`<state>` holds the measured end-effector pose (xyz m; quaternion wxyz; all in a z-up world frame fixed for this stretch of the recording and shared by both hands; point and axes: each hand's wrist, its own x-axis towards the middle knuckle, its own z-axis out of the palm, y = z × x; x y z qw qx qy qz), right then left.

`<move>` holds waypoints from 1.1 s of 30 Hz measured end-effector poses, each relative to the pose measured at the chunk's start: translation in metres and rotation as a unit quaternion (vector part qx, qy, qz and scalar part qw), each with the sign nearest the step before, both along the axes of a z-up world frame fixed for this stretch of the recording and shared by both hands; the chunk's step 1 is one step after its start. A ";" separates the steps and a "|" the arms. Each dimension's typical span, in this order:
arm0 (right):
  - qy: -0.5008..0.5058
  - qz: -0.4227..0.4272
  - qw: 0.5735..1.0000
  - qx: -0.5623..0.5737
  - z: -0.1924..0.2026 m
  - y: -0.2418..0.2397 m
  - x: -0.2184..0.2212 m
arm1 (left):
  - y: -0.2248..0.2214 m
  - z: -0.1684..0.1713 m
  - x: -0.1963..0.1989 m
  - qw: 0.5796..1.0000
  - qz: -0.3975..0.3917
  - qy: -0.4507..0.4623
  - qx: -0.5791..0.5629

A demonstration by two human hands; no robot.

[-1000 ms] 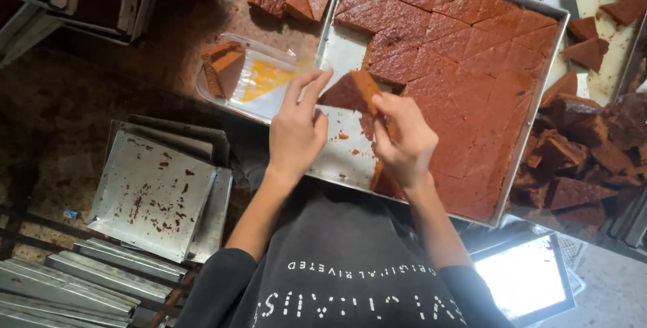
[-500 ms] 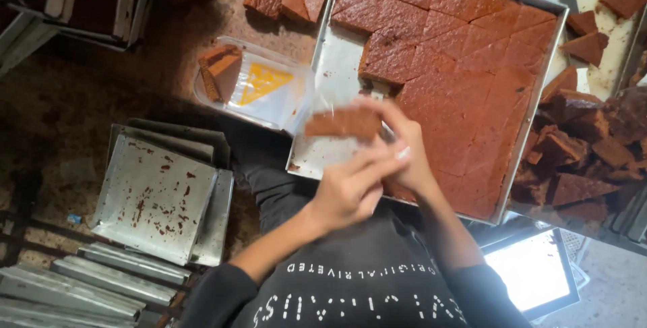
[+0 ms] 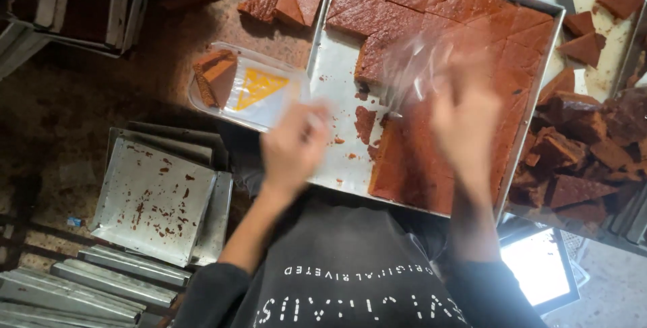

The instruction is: Pack triangular cake pieces from a metal tray into a plastic container

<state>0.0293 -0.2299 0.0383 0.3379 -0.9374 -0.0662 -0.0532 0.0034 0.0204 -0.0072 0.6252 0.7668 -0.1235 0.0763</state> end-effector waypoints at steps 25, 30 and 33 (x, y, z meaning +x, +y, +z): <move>0.046 -0.234 0.969 0.059 -0.105 -0.061 0.056 | 0.052 -0.115 0.024 0.923 0.253 -0.072 0.283; -0.156 -0.194 0.963 -0.105 -0.105 -0.053 -0.008 | 0.038 -0.072 0.020 0.901 0.257 0.090 0.338; -0.182 -0.116 0.962 -0.168 -0.124 -0.036 -0.027 | 0.038 -0.055 0.012 0.929 0.189 -0.036 0.316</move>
